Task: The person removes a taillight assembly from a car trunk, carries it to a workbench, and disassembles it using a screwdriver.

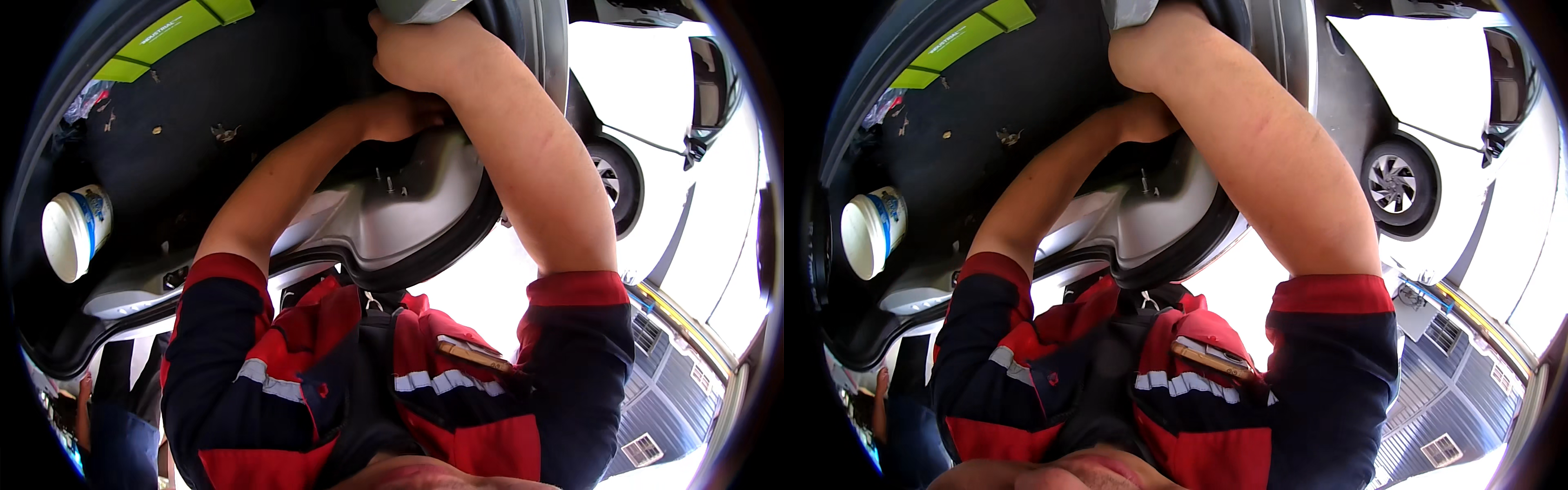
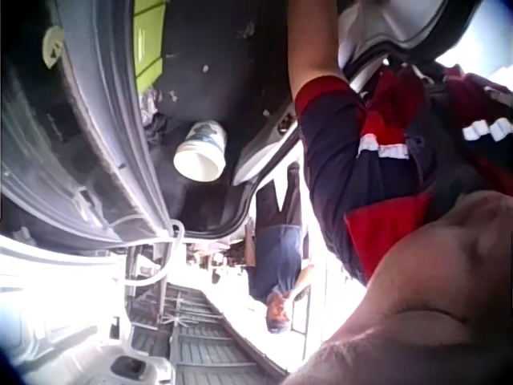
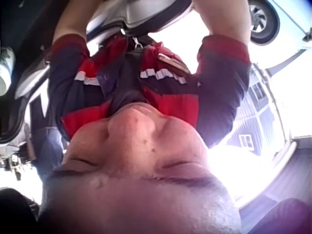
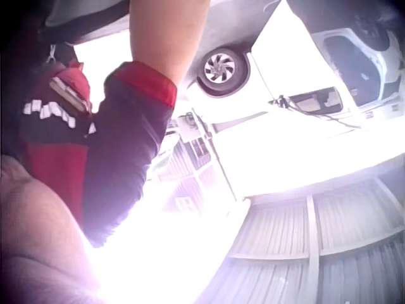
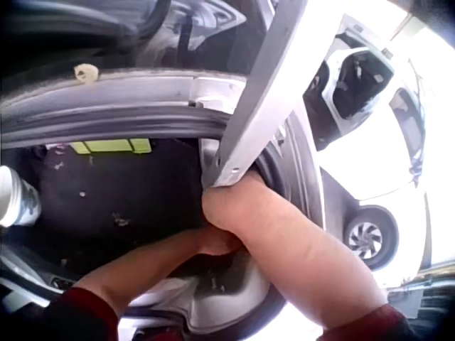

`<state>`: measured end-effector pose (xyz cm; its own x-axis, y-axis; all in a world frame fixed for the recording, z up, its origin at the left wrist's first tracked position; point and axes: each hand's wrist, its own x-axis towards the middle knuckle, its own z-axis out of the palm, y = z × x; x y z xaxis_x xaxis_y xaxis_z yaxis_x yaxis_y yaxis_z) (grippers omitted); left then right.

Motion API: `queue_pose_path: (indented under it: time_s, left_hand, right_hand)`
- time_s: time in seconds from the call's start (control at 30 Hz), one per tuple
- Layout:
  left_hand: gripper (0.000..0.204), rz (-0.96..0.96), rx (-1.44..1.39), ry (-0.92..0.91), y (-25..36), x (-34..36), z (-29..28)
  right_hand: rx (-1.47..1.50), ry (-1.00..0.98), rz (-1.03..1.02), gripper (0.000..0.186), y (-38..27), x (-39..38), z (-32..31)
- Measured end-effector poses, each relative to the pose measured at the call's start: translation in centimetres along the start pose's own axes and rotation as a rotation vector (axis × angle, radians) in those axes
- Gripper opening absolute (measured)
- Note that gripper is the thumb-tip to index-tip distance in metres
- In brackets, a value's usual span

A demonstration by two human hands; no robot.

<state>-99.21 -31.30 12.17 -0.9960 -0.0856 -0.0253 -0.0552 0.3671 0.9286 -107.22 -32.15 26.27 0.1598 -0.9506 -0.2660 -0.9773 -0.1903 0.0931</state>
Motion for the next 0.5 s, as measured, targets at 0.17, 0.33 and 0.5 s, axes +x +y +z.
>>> queue_pose_path:
  time_s: [0.17,0.33,0.5]
  left_hand:
    - [0.04,0.075,0.023,0.085,-1.9,1.4,1.7]
    - [0.04,-0.233,-0.111,-0.005,-0.4,3.6,1.3]
    - [0.043,-0.076,0.094,-0.166,1.4,1.6,-1.3]
  right_hand:
    - [0.115,0.021,0.155,0.037,-0.8,0.1,-0.2]
    - [0.161,-0.025,0.22,0.04,-1.2,0.2,-0.7]
    - [0.072,-0.064,0.178,0.039,-0.2,-0.6,-0.4]
